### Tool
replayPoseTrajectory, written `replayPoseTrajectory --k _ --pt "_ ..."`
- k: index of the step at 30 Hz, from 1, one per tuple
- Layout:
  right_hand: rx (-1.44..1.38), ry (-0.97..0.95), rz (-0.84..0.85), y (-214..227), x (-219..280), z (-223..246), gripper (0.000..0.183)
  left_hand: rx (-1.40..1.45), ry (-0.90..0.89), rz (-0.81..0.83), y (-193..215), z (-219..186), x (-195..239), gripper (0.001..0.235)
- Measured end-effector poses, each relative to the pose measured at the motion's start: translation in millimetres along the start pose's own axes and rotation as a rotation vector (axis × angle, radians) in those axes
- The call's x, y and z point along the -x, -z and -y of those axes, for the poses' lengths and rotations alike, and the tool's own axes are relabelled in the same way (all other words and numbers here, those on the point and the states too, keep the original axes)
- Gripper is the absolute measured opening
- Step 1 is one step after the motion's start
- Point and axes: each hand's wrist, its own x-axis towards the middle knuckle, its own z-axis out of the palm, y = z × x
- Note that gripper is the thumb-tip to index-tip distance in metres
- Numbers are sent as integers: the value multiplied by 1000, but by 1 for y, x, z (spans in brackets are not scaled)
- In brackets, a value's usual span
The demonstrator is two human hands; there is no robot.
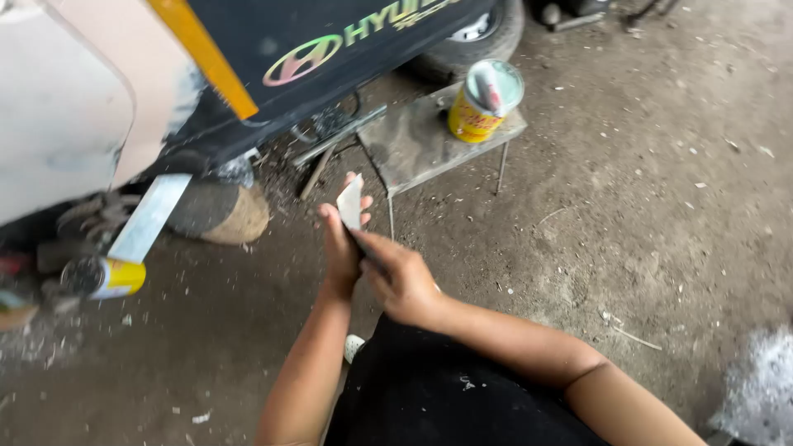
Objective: The person uses a metal scraper to smooth a white surface on a vehicle, likely applying or leveling body filler. They repeatedly scrape the surface and occasionally wipe the tool on a second metal plate held in the other hand.
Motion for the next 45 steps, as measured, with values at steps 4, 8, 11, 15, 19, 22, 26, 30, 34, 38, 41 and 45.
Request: replayPoseTrajectory --k 4,8,11,15,19,22,26,30,34,38,41,45 --pt "-20 -187 -99 3 -27 -10 46 18 -74 -20 -5 -3 18 88" --pt "54 80 29 -8 -1 31 50 -79 -89 10 18 3 21 93" --pt "28 -253 -137 -13 -29 -8 39 -594 -62 -87 7 -23 25 87" --pt "-9 -297 -33 -27 -7 -1 36 -173 -257 62 20 -26 26 86" --pt "10 -152 -43 -26 -24 -25 42 -111 -168 -73 24 -34 43 74" --pt "99 -285 -90 -4 -47 -51 43 -161 71 -17 37 -46 61 63" --pt "112 101 -76 23 -37 -30 48 287 295 -76 66 -64 63 48" --pt "288 434 117 19 -9 -11 54 642 318 -223 65 -76 66 38" --pt "137 51 130 30 -16 -30 50 551 332 232 52 -59 75 31" --pt "11 -57 164 17 -6 -4 50 110 17 -151 50 -2 53 28" --pt "74 20 90 -15 -1 1 53 187 71 -301 15 -9 50 43" --pt "111 97 91 -27 18 11 55 366 194 -189 23 -10 51 65"
